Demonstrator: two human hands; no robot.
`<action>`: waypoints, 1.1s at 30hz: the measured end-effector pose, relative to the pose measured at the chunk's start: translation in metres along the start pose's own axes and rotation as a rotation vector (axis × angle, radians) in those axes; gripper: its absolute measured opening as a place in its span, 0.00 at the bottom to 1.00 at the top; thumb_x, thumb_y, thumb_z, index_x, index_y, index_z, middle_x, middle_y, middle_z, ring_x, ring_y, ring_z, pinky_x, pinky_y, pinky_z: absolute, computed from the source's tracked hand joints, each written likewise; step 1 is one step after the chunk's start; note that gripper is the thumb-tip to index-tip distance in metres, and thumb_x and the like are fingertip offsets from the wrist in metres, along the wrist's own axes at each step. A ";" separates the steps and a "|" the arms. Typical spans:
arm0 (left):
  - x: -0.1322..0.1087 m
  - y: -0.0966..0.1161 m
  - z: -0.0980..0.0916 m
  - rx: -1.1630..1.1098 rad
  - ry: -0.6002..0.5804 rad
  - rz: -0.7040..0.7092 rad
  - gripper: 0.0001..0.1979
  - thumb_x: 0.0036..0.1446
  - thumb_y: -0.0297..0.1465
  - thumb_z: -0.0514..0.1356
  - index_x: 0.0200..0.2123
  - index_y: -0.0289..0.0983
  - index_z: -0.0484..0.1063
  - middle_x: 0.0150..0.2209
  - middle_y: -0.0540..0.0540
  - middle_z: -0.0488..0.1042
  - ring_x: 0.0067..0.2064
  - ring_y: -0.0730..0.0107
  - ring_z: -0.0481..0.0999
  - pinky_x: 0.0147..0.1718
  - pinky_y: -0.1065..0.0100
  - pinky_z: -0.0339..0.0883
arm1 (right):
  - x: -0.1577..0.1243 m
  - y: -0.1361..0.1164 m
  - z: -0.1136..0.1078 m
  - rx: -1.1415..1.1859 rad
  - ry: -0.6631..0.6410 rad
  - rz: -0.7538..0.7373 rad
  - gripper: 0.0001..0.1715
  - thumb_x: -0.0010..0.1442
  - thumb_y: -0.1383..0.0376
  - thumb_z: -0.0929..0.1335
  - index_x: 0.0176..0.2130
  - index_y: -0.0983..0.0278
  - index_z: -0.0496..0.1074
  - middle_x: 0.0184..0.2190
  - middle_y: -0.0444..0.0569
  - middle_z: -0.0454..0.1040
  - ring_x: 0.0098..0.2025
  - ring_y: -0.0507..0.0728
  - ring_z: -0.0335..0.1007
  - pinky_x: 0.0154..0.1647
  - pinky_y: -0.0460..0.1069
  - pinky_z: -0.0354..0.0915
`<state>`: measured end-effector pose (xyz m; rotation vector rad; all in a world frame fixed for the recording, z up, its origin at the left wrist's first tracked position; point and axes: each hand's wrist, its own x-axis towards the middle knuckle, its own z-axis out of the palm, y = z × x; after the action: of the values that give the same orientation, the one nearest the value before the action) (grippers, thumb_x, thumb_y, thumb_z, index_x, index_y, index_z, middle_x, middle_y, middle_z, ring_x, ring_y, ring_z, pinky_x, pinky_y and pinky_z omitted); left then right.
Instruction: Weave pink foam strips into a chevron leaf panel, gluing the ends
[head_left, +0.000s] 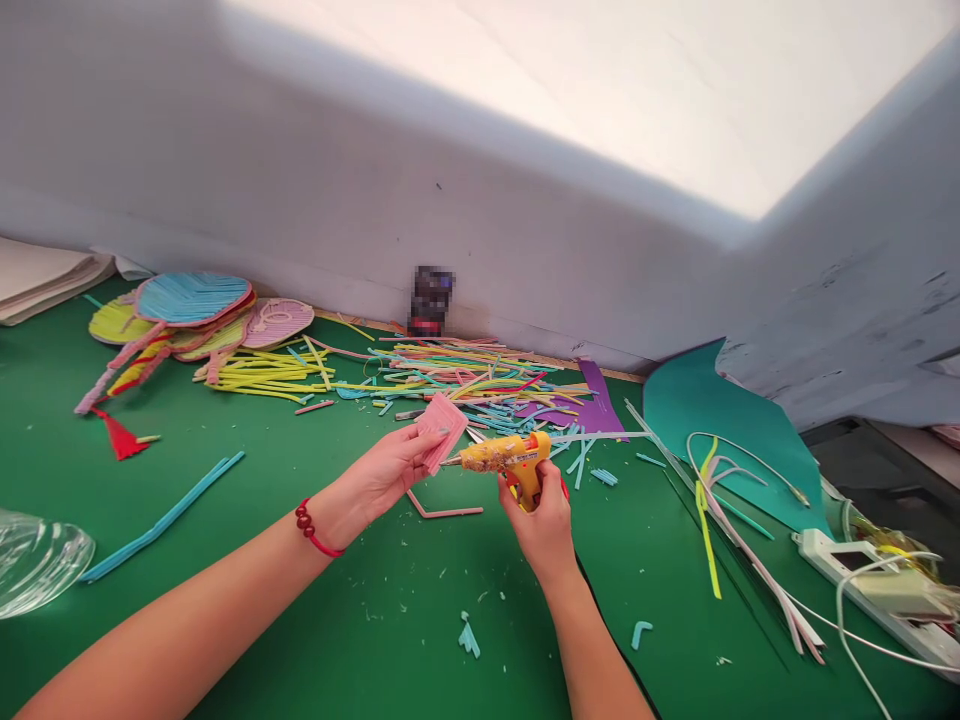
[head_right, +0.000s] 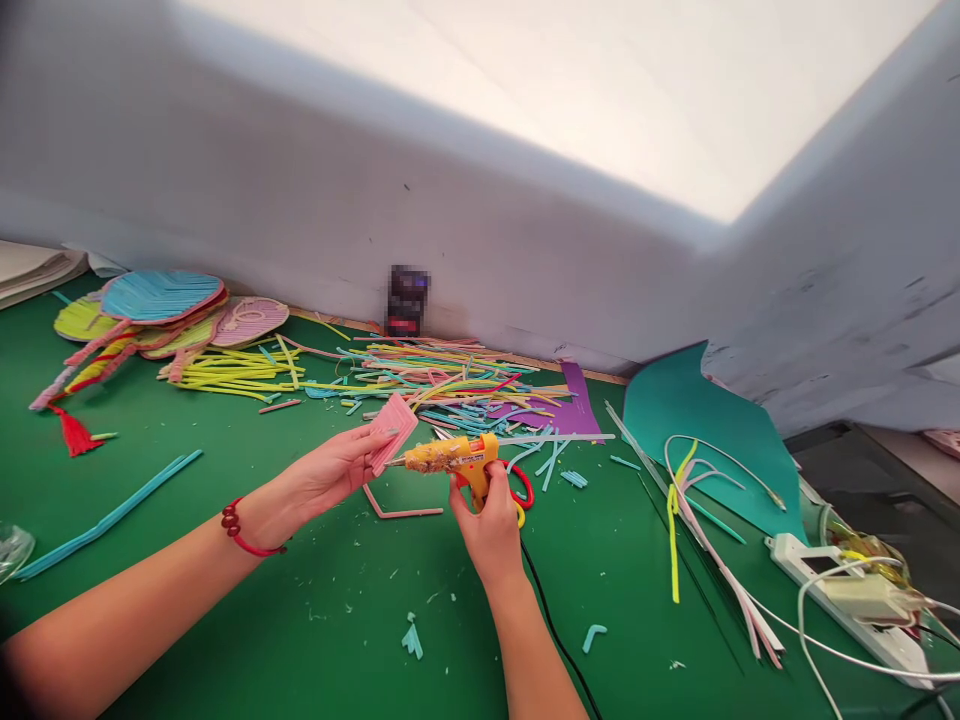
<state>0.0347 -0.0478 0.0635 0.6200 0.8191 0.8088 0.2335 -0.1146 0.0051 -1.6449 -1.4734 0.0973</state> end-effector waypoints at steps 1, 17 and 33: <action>0.000 0.000 0.000 0.003 -0.004 -0.001 0.11 0.43 0.31 0.70 0.25 0.33 0.72 0.20 0.54 0.66 0.22 0.81 0.59 0.23 0.75 0.55 | 0.000 0.000 -0.001 0.001 -0.001 0.010 0.23 0.55 0.49 0.66 0.42 0.61 0.62 0.32 0.48 0.71 0.29 0.54 0.67 0.28 0.48 0.67; -0.002 0.000 0.004 -0.004 0.004 -0.023 0.11 0.42 0.31 0.71 0.25 0.32 0.73 0.19 0.53 0.67 0.22 0.81 0.59 0.22 0.75 0.54 | 0.001 0.001 -0.004 0.053 -0.010 0.129 0.24 0.54 0.49 0.67 0.43 0.62 0.62 0.32 0.47 0.71 0.27 0.53 0.67 0.27 0.48 0.66; -0.002 -0.004 0.002 -0.011 -0.047 -0.018 0.12 0.43 0.33 0.71 0.28 0.33 0.76 0.23 0.53 0.70 0.24 0.81 0.62 0.24 0.75 0.55 | 0.004 0.005 -0.009 0.086 0.001 0.195 0.26 0.53 0.48 0.68 0.44 0.62 0.63 0.32 0.47 0.71 0.28 0.54 0.67 0.30 0.49 0.66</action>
<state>0.0363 -0.0522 0.0625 0.6185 0.7760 0.7793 0.2436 -0.1153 0.0087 -1.7140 -1.2866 0.2645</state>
